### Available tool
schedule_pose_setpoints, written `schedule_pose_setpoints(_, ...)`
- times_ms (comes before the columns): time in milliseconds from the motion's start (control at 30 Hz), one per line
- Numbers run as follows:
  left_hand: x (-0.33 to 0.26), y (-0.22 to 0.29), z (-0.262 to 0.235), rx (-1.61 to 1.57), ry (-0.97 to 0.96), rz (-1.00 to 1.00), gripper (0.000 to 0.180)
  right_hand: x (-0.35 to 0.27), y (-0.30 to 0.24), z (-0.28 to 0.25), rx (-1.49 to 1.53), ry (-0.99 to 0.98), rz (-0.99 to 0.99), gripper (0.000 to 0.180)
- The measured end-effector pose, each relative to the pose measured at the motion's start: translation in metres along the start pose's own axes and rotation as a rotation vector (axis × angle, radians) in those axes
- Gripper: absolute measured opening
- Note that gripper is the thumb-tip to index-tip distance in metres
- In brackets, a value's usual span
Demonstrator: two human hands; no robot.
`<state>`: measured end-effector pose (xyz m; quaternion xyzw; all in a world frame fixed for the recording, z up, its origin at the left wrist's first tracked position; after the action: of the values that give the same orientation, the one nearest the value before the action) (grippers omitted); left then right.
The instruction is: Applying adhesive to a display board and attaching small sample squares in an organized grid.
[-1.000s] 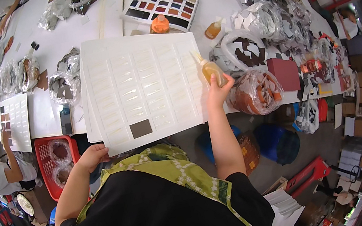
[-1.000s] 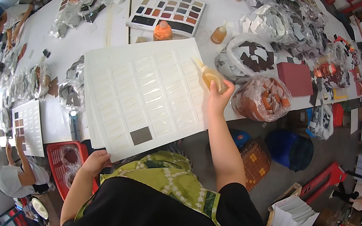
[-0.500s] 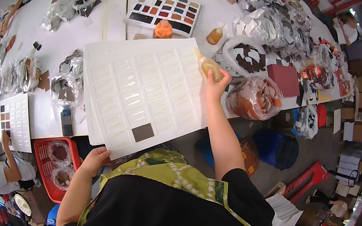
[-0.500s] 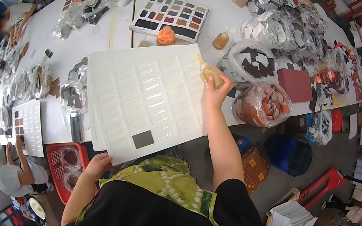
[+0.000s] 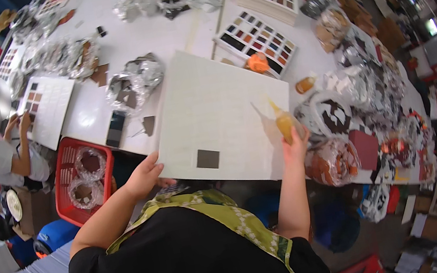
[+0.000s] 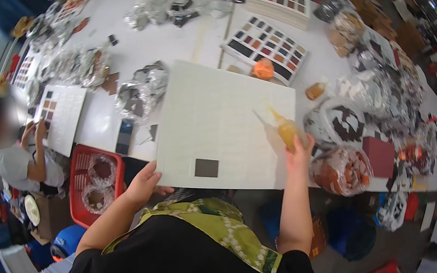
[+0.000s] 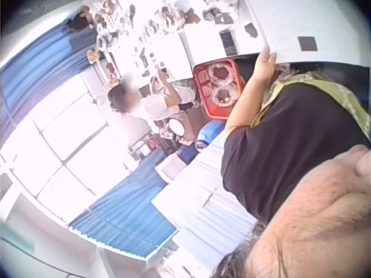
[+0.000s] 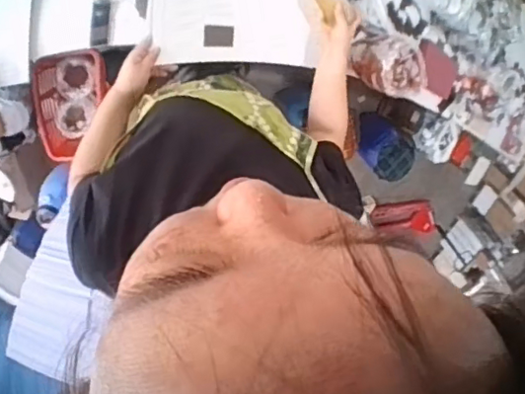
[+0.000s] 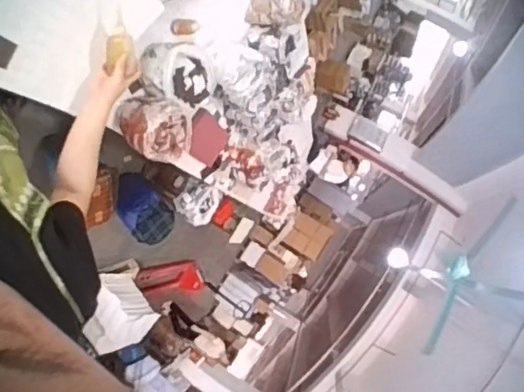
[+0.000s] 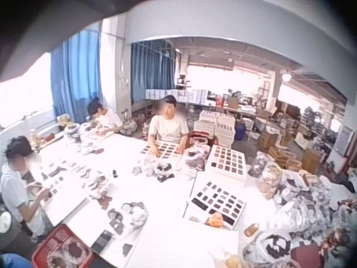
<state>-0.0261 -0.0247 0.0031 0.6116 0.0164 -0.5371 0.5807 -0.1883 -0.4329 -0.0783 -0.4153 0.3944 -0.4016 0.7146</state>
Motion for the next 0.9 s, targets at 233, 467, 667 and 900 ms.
schedule_pose_setpoints(233,-0.019,0.062,-0.176,-0.31,0.15,0.386,0.039,-0.064,-0.029,0.057,0.678,-0.348,0.212,0.04)
schedule_pose_setpoints(467,0.0,0.097,-0.358,-0.334,0.364,0.41,0.041,-0.117,-0.001,0.092,0.612,-0.333,0.202,0.038)
schedule_pose_setpoints(667,0.055,0.067,-0.435,-0.346,0.541,0.23,0.045,-0.155,0.031,0.084,0.532,-0.172,0.225,0.03)
schedule_pose_setpoints(900,0.067,0.012,-0.438,0.143,1.396,0.115,0.05,-0.212,0.036,0.061,0.111,0.082,-0.168,0.036)
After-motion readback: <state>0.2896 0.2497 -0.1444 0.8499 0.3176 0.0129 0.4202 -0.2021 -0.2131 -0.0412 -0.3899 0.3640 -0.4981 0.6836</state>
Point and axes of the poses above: each hand's wrist, its own x-axis towards the middle knuckle, its own z-axis out of the palm, y = z × x, the point moved 4 cm from there along x, towards the middle knuckle, and after that the axes turned 6 degrees about -z, right-handed, at the moved point
